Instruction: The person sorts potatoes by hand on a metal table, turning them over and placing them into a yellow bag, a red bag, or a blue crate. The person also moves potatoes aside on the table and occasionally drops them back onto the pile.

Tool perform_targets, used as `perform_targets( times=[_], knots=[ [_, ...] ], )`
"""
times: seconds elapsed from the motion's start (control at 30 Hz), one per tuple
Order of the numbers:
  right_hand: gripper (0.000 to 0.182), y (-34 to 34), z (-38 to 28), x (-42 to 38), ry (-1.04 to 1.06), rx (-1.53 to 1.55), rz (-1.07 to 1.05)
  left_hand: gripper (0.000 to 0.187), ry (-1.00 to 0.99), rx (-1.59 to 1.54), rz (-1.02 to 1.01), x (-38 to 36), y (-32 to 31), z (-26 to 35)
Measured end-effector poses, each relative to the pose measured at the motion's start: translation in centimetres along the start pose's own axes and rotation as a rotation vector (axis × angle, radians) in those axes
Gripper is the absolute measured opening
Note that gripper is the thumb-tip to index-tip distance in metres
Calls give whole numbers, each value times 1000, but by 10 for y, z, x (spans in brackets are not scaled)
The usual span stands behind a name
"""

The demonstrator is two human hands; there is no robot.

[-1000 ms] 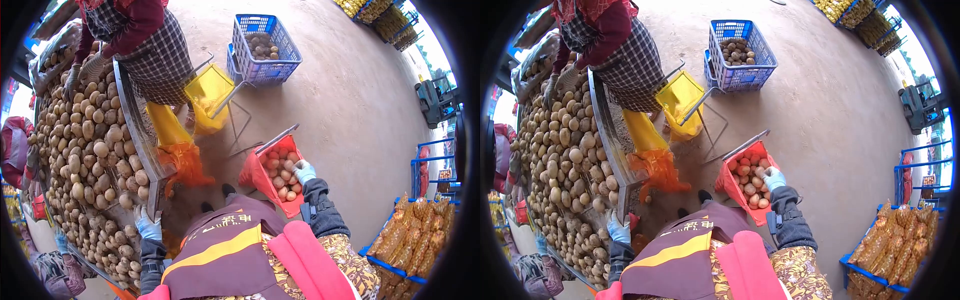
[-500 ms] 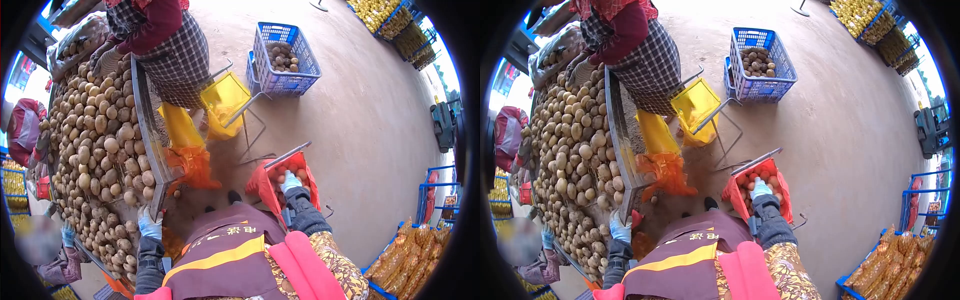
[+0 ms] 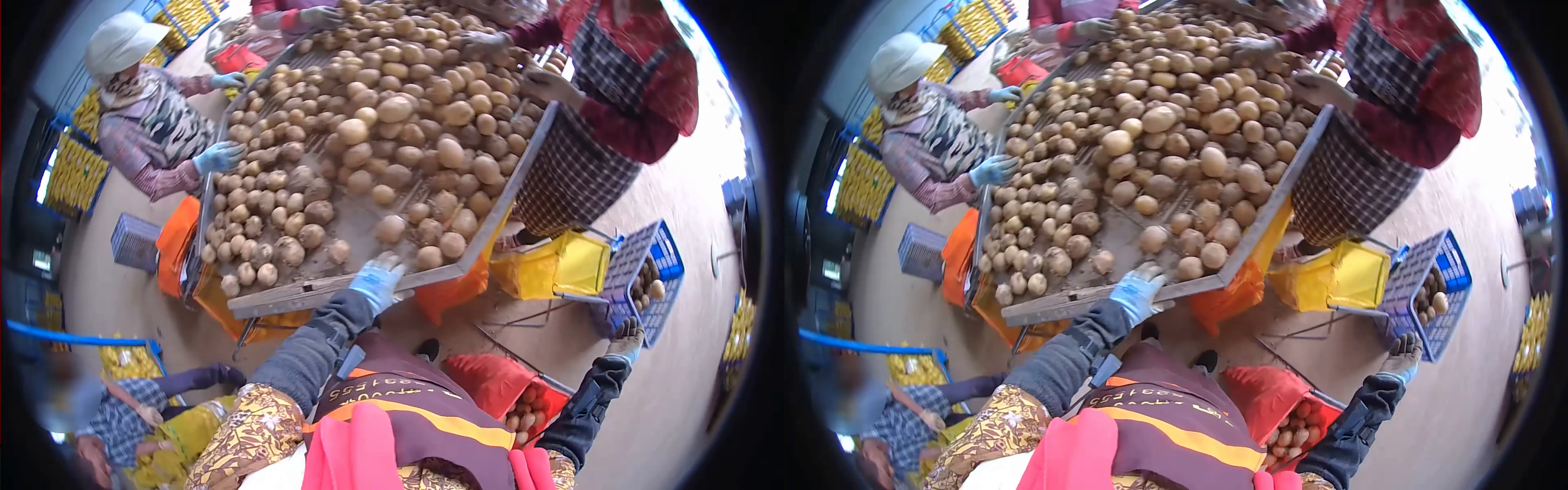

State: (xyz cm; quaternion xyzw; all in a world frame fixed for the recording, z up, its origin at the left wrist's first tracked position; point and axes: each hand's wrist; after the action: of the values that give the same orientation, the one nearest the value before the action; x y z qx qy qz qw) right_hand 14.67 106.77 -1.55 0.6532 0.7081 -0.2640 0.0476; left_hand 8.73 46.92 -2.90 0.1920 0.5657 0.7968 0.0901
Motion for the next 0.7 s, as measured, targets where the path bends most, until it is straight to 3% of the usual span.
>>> perform_targets(
  times=[0.03, 0.07, 0.1, 0.23, 0.3, 0.33, 0.4, 0.53, 0.6, 0.63, 0.7],
  knots=[
    [21, -40, 6, -59, -2, -83, -72, 64, 4, -5, -10, -1, 1, -1],
    [24, -54, 37, -49, 62, -174, -316, 64, 2, -13, -24, -1, 3, -1],
    [28, -83, 59, -123, 215, -301, -346, 64, 4, -21, -23, -2, 3, -2],
    [38, -109, 176, -253, 276, -533, -1188, 62, -34, -158, 73, -11, 8, -11],
    [40, -115, 191, -341, 445, -735, -1257, 59, -58, -255, 126, -24, 24, -16],
    [46, -120, 196, -365, 848, -733, -1415, 57, -46, -298, 114, -32, 34, -19],
    [56, -128, 209, -413, 1124, -701, -1625, 47, -64, -338, 158, -59, 31, -41],
    [77, -135, 249, -493, 1434, -836, -1905, 42, -49, -326, 134, -100, 82, -108],
    [83, -141, 272, -532, 1529, -952, -2008, 43, 4, -177, 75, -118, 88, -146],
    [86, -147, 288, -546, 1714, -1013, -2055, 44, 26, -109, 38, -125, 96, -163],
    [87, -149, 317, -573, 1623, -1048, -2080, 44, 15, -35, -22, -138, 105, -190]
  ],
)
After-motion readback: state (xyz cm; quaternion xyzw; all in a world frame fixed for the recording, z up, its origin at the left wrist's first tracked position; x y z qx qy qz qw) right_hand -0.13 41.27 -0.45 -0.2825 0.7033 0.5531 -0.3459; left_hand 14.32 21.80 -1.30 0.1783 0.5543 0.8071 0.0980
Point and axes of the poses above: each hand's wrist, its own x-axis towards the middle knuckle, its own y-axis out of the back of the hand, z = x × y, and after that the axes turned 13 degrees about z, right-handed
